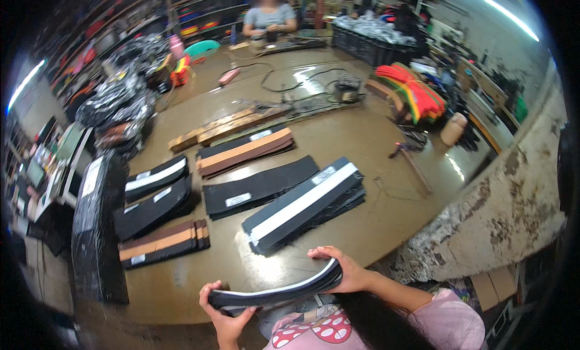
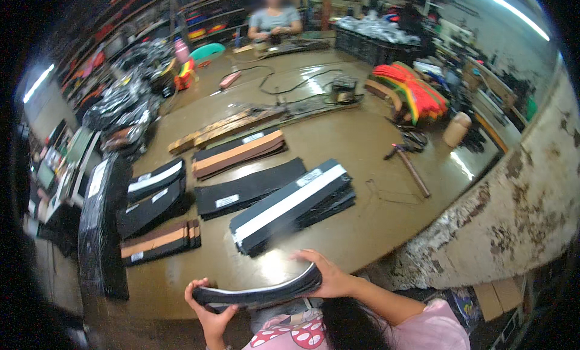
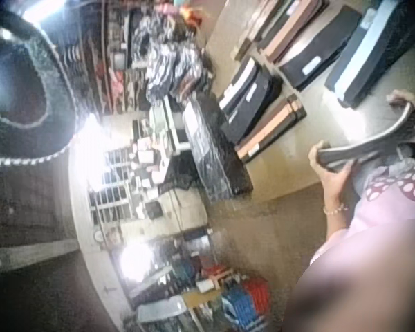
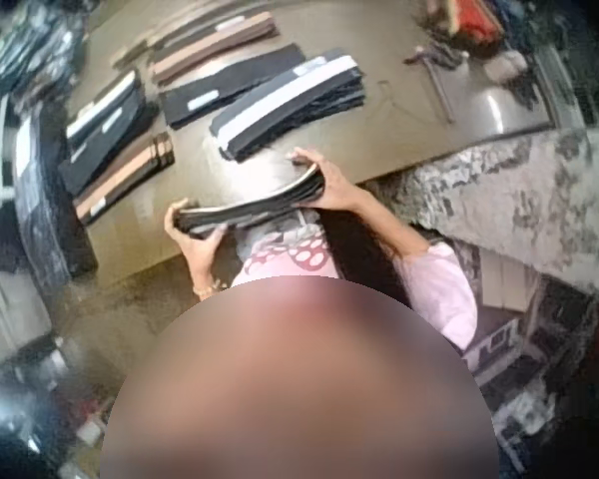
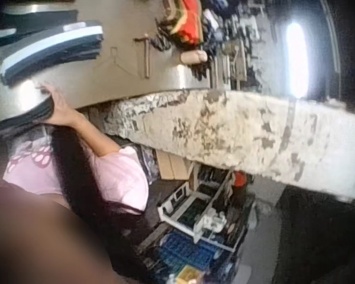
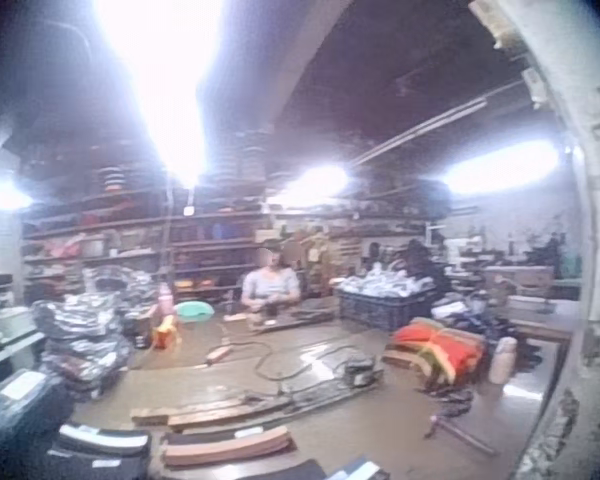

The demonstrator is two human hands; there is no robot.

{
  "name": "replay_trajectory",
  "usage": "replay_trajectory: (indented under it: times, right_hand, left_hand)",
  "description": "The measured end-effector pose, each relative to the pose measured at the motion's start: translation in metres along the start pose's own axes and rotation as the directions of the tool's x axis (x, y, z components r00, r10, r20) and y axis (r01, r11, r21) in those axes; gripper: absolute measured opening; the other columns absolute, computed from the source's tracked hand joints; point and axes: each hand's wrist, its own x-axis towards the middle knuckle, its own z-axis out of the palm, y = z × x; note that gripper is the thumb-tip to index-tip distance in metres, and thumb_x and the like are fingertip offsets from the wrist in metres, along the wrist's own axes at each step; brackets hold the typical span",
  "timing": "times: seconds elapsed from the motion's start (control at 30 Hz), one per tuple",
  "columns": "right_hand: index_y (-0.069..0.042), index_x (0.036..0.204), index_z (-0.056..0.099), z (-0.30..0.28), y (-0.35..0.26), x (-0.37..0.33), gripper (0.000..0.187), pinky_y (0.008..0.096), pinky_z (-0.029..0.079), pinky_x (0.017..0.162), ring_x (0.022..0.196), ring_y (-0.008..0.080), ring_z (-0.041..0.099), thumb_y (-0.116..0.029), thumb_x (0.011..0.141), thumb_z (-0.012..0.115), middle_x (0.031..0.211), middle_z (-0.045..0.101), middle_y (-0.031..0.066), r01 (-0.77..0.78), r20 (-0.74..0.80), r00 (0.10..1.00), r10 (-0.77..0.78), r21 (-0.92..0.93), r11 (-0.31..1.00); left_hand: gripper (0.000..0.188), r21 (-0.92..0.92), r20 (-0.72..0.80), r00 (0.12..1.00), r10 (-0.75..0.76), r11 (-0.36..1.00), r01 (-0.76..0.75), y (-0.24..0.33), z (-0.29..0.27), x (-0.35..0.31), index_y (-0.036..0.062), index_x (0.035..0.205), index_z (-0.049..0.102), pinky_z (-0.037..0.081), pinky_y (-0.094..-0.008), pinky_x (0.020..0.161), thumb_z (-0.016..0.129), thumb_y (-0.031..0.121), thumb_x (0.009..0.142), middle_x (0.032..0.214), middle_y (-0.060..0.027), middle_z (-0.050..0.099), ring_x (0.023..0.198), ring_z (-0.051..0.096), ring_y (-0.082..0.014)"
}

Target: The person repeatedly picks black fabric belt pieces with white stripes from a stack, folds them, and secures them with a small metal clip. They place each finished piece onto a growing pile on the table.

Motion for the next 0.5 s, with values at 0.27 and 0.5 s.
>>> replay_trajectory:
  times: [0.27, 0.5]
  right_hand:
    - [-0.01, 0.137, 0.047, -0.006, -0.004, -0.008, 0.068, 0.0378, 0.055, 0.083, 0.102, 0.0297, 0.067, -0.002, 0.078, 0.082, 0.113, 0.064, 0.0155, 0.173, -0.118, 0.975, -0.189, -0.134, 0.976]
    - [-0.011, 0.131, 0.051, -0.007, -0.009, -0.011, 0.063, 0.0426, 0.052, 0.098, 0.113, 0.0345, 0.064, 0.005, 0.077, 0.079, 0.121, 0.061, 0.0172, 0.075, -0.082, 0.993, -0.083, -0.102, 0.992]
  left_hand:
    - [0.092, 0.181, -0.13, 0.942, 0.31, 0.941, -0.285, -0.012, 0.008, 0.005, 0.0131, 0.14, 0.036, 0.04, -0.0412, 0.102, 0.091, 0.003, 0.067, 0.12, -0.0102, 0.043, 0.109, 0.048, -0.0254]
    - [0.127, 0.328, -0.086, 0.994, -0.074, 0.94, 0.099, 0.023, 0.018, 0.023, 0.0037, 0.156, 0.005, 0.032, -0.0413, 0.111, 0.092, 0.006, 0.063, 0.13, -0.0143, 0.042, 0.122, 0.045, -0.0293]
